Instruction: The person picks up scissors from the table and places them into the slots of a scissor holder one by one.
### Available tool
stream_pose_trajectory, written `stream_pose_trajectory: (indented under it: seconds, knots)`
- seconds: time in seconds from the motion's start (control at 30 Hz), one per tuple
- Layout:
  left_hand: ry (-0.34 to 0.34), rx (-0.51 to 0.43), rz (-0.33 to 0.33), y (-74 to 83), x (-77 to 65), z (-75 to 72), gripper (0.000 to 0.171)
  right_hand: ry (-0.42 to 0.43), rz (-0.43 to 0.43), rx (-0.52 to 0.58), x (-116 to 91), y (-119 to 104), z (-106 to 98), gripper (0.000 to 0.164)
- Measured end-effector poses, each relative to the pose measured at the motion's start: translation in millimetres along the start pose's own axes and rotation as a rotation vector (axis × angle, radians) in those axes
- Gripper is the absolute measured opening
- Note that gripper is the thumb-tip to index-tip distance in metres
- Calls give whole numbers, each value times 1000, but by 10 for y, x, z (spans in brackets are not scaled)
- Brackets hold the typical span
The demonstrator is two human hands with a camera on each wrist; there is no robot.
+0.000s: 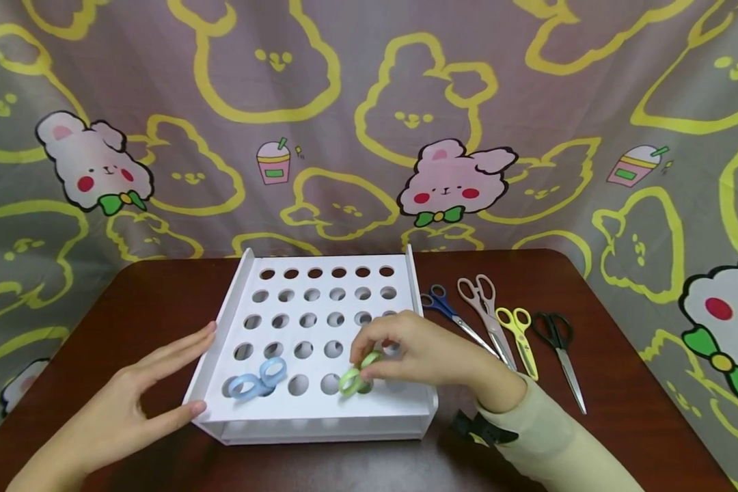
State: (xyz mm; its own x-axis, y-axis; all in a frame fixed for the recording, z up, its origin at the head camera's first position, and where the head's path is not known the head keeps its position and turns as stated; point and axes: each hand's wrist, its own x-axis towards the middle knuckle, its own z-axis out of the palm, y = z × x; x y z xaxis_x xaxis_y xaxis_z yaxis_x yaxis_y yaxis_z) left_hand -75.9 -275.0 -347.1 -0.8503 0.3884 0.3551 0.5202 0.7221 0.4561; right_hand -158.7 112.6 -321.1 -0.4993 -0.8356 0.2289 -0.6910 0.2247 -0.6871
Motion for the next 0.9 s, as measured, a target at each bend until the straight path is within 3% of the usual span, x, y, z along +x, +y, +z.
stream_pose_trajectory:
  seconds: [0.37,0.6,0.9]
  knots:
    - [-4,0,-18,4,-11,-4,86,86,-27,-62,-132,73,-111,13]
    - [-5,-7,-27,4,-23,8,85,188,60,-72,-313,118,-216,16]
    - [-4,-12,-33,3,-14,5,85,298,95,-29,-615,248,-417,19]
